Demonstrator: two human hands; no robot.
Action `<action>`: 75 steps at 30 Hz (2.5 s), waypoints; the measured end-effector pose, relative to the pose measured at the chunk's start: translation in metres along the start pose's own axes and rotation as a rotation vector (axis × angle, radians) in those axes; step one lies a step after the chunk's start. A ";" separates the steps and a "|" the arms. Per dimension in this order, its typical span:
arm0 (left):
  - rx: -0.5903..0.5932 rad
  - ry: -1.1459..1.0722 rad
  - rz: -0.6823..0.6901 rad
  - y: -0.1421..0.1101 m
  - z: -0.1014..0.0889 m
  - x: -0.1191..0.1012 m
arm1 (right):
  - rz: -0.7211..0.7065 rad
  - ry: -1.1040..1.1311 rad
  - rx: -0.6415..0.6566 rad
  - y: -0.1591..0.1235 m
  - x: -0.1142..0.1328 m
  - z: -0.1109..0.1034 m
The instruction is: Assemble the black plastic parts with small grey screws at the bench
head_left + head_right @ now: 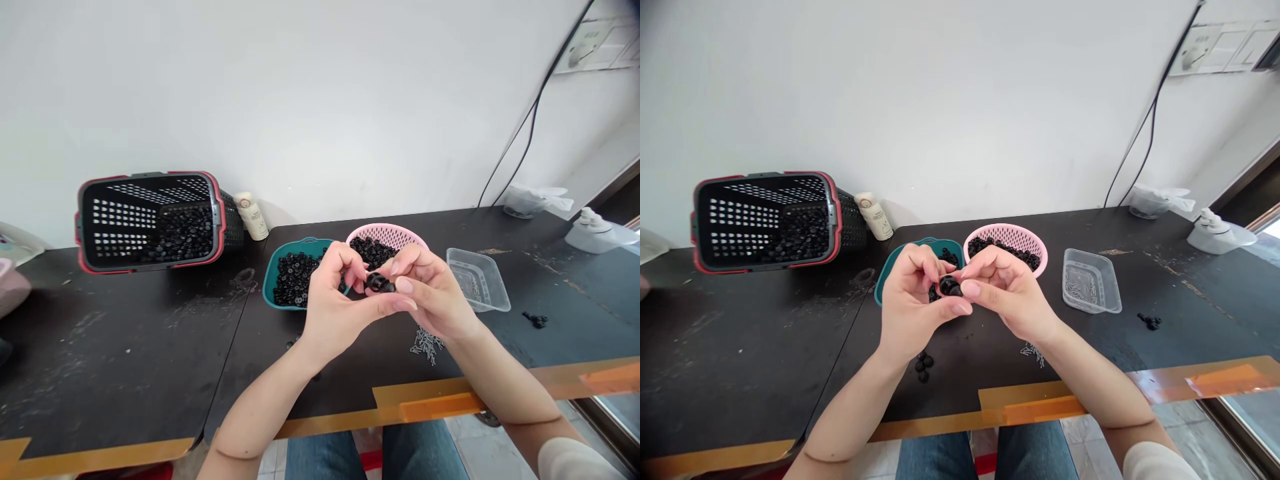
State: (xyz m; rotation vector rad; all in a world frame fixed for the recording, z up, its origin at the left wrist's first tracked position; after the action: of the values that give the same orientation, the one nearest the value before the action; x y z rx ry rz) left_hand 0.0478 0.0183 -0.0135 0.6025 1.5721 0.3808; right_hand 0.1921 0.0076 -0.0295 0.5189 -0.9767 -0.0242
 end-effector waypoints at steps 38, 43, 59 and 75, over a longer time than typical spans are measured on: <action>-0.057 0.695 0.686 0.007 -0.019 -0.004 | -0.165 -0.235 -0.096 -0.007 0.010 0.003; -0.052 0.705 0.664 0.006 -0.016 -0.004 | -0.124 -0.236 -0.115 -0.007 0.013 0.002; -0.036 0.742 0.642 0.006 -0.020 -0.003 | -0.054 -0.138 -0.105 -0.004 0.004 -0.001; -0.040 0.675 0.655 0.008 -0.021 -0.003 | -0.104 -0.112 -0.132 -0.006 -0.004 -0.001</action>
State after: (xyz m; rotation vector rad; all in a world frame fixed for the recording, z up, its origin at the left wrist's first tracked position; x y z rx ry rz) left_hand 0.0284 0.0256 -0.0047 1.0251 1.9609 1.2016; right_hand 0.1921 0.0038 -0.0359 0.4497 -1.0493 -0.2119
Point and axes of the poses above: each hand's wrist, its own y-axis towards the middle knuckle, its own z-axis out of the palm, x = y × z, the point moved 1 cm from there along y, towards the middle knuckle, and after that the axes turned 12 degrees about y, right-handed, at the moved point
